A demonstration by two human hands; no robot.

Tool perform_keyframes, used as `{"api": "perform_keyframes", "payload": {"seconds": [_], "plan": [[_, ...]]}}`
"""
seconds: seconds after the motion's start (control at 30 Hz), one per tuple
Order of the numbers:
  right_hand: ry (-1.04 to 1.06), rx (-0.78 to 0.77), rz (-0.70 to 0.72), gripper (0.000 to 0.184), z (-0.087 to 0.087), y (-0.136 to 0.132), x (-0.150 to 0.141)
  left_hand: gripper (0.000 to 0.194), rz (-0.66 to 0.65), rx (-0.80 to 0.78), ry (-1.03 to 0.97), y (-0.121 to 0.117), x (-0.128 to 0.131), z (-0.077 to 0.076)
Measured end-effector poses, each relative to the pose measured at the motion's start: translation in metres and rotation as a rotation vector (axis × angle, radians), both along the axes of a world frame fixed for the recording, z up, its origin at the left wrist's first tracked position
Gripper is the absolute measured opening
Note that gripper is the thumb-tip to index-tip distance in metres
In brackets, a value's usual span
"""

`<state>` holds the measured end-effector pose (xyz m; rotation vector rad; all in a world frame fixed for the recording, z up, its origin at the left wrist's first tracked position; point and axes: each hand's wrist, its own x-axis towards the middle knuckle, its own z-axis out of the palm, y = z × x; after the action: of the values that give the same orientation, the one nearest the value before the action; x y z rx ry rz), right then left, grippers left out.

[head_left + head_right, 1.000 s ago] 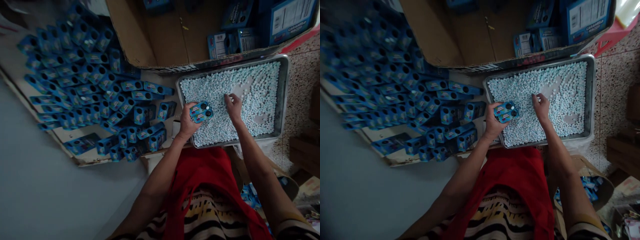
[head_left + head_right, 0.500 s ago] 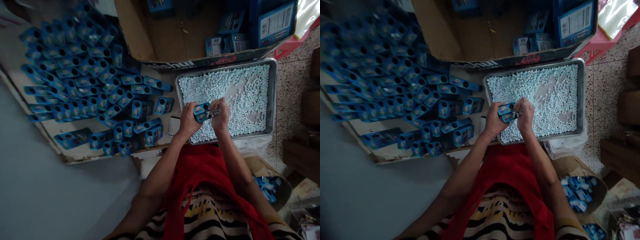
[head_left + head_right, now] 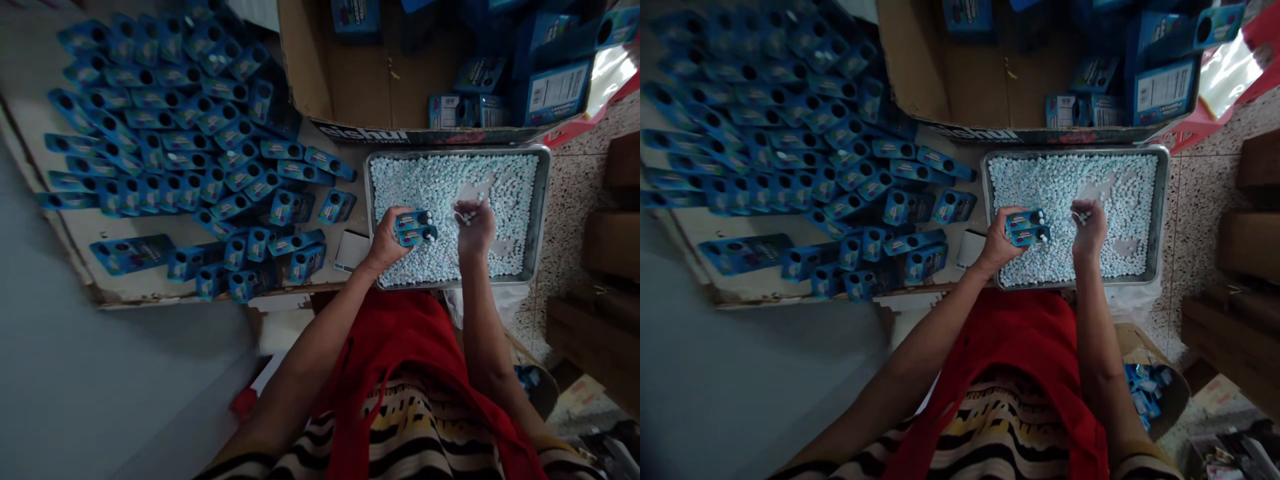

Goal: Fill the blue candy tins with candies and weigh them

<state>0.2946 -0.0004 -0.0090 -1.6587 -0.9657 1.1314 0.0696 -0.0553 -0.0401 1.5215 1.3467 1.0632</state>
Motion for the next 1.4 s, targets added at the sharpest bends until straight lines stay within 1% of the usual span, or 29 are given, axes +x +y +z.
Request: {"api": "perform_keyframes", "payload": {"seconds": [0.03, 0.07, 0.1, 0.13, 0.17, 0.2, 0.23, 0.27, 0.3, 0.37, 0.4, 0.47, 0.53, 0.6, 0.63, 0.67, 0.7, 0.77, 0.8, 0.83, 0.87, 0.93, 1.0, 1.07, 1.13, 1.2, 1.27, 1.33, 1.4], "plan": [[-0.137, -0.008, 0.056, 0.041, -0.002, -0.006, 0.013, 0.071, 0.019, -0.011, -0.017, -0.001, 0.004, -0.005], [-0.235, -0.019, 0.148, 0.038, -0.003, -0.013, 0.023, 0.073, 0.04, -0.02, -0.026, -0.002, 0.008, -0.01], [-0.285, -0.033, 0.266, 0.043, -0.003, -0.02, 0.03, 0.075, 0.061, -0.031, -0.036, -0.004, 0.012, -0.015], [-0.302, -0.05, 0.397, 0.054, -0.003, -0.028, 0.033, 0.078, 0.081, -0.047, -0.047, -0.006, 0.017, -0.021], [-0.312, -0.064, 0.522, 0.064, -0.003, -0.035, 0.032, 0.081, 0.106, -0.065, -0.06, -0.008, 0.02, -0.025], [-0.314, -0.071, 0.614, 0.072, -0.005, -0.04, 0.028, 0.084, 0.127, -0.083, -0.077, -0.01, 0.021, -0.028], [-0.31, -0.07, 0.657, 0.077, -0.008, -0.044, 0.022, 0.087, 0.134, -0.102, -0.096, -0.011, 0.021, -0.029], [-0.318, -0.063, 0.668, 0.079, -0.012, -0.046, 0.014, 0.091, 0.119, -0.122, -0.115, -0.012, 0.018, -0.029], [-0.337, -0.052, 0.662, 0.077, -0.016, -0.047, 0.008, 0.095, 0.079, -0.14, -0.127, -0.012, 0.012, -0.028], [-0.354, -0.036, 0.656, 0.063, -0.025, -0.048, 0.0, 0.103, -0.052, -0.164, -0.124, -0.009, -0.005, -0.022], [-0.341, -0.031, 0.666, 0.056, -0.028, -0.047, 0.001, 0.104, -0.121, -0.174, -0.12, -0.006, -0.014, -0.018], [-0.291, -0.026, 0.684, 0.045, -0.032, -0.044, 0.012, 0.099, -0.204, -0.203, -0.131, 0.0, -0.029, -0.01], [-0.287, -0.01, 0.647, 0.038, -0.034, -0.035, 0.03, 0.088, -0.206, -0.249, -0.155, 0.006, -0.038, -0.005], [-0.417, 0.054, 0.594, 0.036, -0.034, -0.017, 0.045, 0.079, -0.186, -0.275, -0.146, 0.009, -0.042, -0.002], [-0.52, 0.1, 0.605, 0.038, -0.035, -0.004, 0.048, 0.077, -0.187, -0.272, -0.123, 0.01, -0.043, 0.0], [-0.629, 0.144, 0.657, 0.042, -0.035, 0.01, 0.047, 0.079, -0.195, -0.263, -0.096, 0.01, -0.045, 0.001], [-0.731, 0.176, 0.745, 0.05, -0.036, 0.025, 0.042, 0.083, -0.213, -0.249, -0.066, 0.01, -0.047, 0.002], [-0.887, 0.18, 0.959, 0.074, -0.036, 0.052, 0.023, 0.091, -0.258, -0.224, -0.001, 0.01, -0.051, 0.004], [-0.948, 0.16, 1.04, 0.081, -0.036, 0.062, 0.011, 0.089, -0.27, -0.213, 0.03, 0.01, -0.053, 0.003], [-0.995, 0.133, 1.094, 0.084, -0.035, 0.071, 0.0, 0.082, -0.267, -0.202, 0.056, 0.01, -0.054, 0.002], [-1.029, 0.102, 1.125, 0.08, -0.034, 0.076, -0.009, 0.073, -0.254, -0.188, 0.073, 0.011, -0.054, 0.0], [-1.051, 0.042, 1.146, 0.062, -0.032, 0.079, -0.019, 0.054, -0.197, -0.164, 0.072, 0.015, -0.054, -0.004], [-1.004, -0.005, 1.13, 0.043, -0.03, 0.076, -0.016, 0.045, -0.094, -0.141, 0.045, 0.019, -0.056, -0.006], [-0.883, -0.014, 1.044, 0.03, -0.026, 0.069, -0.005, 0.042, 0.05, -0.124, 0.032, 0.022, -0.062, -0.005], [-0.702, -0.012, 0.888, 0.019, -0.021, 0.062, 0.007, 0.043, 0.163, -0.122, 0.035, 0.024, -0.068, 0.0], [-0.501, -0.024, 0.76, 0.014, -0.014, 0.056, 0.013, 0.045, 0.162, -0.142, 0.03, 0.024, -0.071, 0.006], [-0.345, -0.053, 0.718, 0.017, -0.005, 0.052, 0.013, 0.048, 0.117, -0.171, 0.011, 0.023, -0.07, 0.011], [-0.286, -0.072, 0.729, 0.019, 0.005, 0.05, 0.01, 0.049, 0.114, -0.183, 0.003, 0.022, -0.066, 0.015], [-0.323, -0.069, 0.73, 0.019, 0.017, 0.05, 0.005, 0.043, 0.144, -0.18, 0.032, 0.02, -0.062, 0.017]]}}
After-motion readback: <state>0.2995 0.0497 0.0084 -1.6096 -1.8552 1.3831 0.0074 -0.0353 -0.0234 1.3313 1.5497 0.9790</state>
